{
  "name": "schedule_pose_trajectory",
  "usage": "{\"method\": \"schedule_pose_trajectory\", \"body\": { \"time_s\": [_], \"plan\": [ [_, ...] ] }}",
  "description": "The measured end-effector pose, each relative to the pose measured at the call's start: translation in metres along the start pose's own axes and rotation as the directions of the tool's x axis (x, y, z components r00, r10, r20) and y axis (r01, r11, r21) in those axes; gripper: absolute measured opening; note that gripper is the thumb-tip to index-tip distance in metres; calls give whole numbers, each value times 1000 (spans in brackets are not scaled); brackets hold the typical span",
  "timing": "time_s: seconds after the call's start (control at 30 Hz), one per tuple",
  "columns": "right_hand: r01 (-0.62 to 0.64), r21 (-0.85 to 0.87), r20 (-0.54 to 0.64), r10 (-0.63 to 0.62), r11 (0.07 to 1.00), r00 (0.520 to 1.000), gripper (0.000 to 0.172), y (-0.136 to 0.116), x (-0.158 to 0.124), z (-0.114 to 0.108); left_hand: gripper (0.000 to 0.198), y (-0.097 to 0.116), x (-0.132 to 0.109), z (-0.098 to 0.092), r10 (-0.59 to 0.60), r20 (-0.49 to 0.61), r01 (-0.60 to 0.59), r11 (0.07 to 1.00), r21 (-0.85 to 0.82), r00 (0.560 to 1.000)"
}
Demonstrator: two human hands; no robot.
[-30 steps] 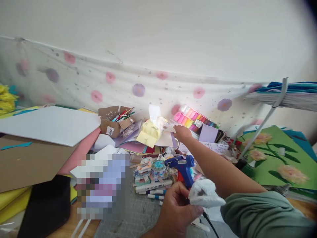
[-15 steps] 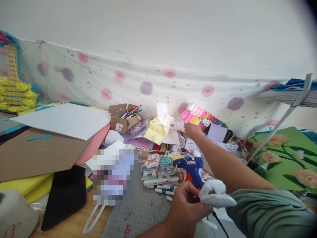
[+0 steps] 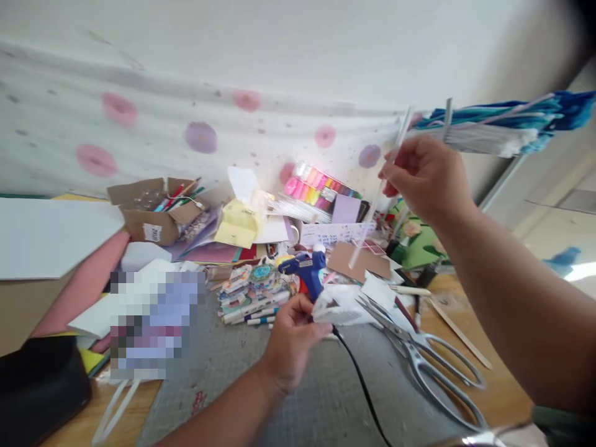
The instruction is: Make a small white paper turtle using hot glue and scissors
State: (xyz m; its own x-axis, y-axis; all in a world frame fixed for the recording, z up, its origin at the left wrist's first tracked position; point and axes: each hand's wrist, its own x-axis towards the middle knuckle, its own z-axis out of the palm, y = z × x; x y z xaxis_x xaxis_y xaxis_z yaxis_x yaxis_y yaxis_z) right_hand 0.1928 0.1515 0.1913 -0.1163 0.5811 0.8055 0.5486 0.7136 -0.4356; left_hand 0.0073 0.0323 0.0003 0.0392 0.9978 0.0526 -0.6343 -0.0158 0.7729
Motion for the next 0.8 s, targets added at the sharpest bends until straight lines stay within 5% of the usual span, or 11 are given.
{"method": "schedule_pose_trajectory", "body": {
  "time_s": [0.17, 0.3, 0.43, 0.5, 0.63, 0.8],
  "plan": [
    [-244, 129, 70, 236, 961, 969, 13, 0, -100, -47, 28, 2, -7, 4, -9, 119, 1, 998, 68, 993],
    [-470, 244, 235, 418, 848, 877, 15, 13, -168, -36, 28, -1, -14, 5, -58, 233, 44, 997, 64, 971],
    [-542, 137, 446, 437, 829, 781, 15, 26, -196, -25, 29, 0, -19, 7, -109, 306, 94, 994, 62, 946],
    [-550, 196, 361, 462, 812, 810, 16, 23, -197, -31, 29, 1, -20, 8, -126, 330, 113, 992, 59, 936],
    [-373, 606, -65, 511, 702, 857, 12, 2, -190, -50, 31, 1, -21, 11, -143, 343, 125, 989, 73, 929],
    [-297, 682, -88, 478, 668, 874, 11, -17, -190, -45, 37, 0, -23, 14, -145, 302, 123, 988, 91, 942]
  ]
}}
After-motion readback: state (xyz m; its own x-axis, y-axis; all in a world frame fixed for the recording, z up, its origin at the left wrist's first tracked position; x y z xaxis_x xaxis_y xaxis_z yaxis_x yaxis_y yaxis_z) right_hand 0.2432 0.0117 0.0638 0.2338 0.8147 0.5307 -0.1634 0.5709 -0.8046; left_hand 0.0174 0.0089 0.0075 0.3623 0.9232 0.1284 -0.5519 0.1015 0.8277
